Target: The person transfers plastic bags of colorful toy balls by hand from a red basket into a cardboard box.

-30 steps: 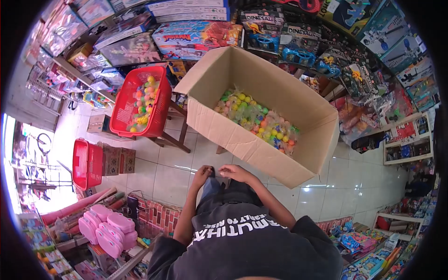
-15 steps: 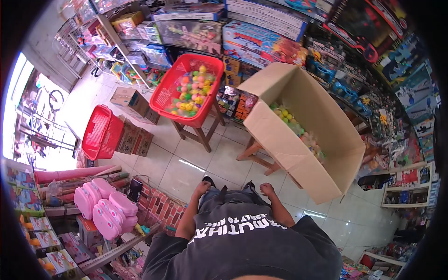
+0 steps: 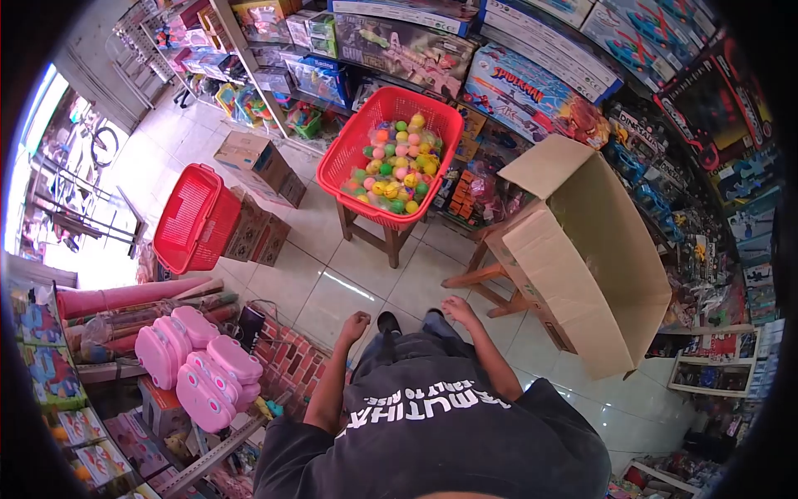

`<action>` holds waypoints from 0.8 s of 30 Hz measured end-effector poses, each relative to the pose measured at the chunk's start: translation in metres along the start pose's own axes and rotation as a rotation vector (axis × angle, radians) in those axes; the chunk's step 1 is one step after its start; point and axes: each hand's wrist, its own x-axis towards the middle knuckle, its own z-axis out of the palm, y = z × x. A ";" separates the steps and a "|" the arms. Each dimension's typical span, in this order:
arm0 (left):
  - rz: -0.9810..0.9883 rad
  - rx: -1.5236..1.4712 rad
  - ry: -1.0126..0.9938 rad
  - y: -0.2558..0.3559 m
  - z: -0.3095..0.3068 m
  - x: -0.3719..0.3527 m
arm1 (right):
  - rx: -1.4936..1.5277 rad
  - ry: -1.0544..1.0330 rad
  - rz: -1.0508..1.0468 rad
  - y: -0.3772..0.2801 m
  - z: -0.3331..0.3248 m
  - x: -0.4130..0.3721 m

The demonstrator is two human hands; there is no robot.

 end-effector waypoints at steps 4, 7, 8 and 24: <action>0.167 0.015 0.151 0.091 -0.017 0.013 | 0.014 -0.057 -0.051 -0.073 0.001 0.007; 0.297 -0.091 0.218 0.167 -0.032 0.021 | 0.092 -0.069 -0.220 -0.143 0.003 0.014; 0.346 -0.124 0.253 0.194 -0.038 0.023 | 0.084 -0.089 -0.285 -0.172 0.002 0.013; 0.370 0.623 0.154 0.323 -0.109 0.159 | -0.882 -0.520 -0.556 -0.320 0.037 0.147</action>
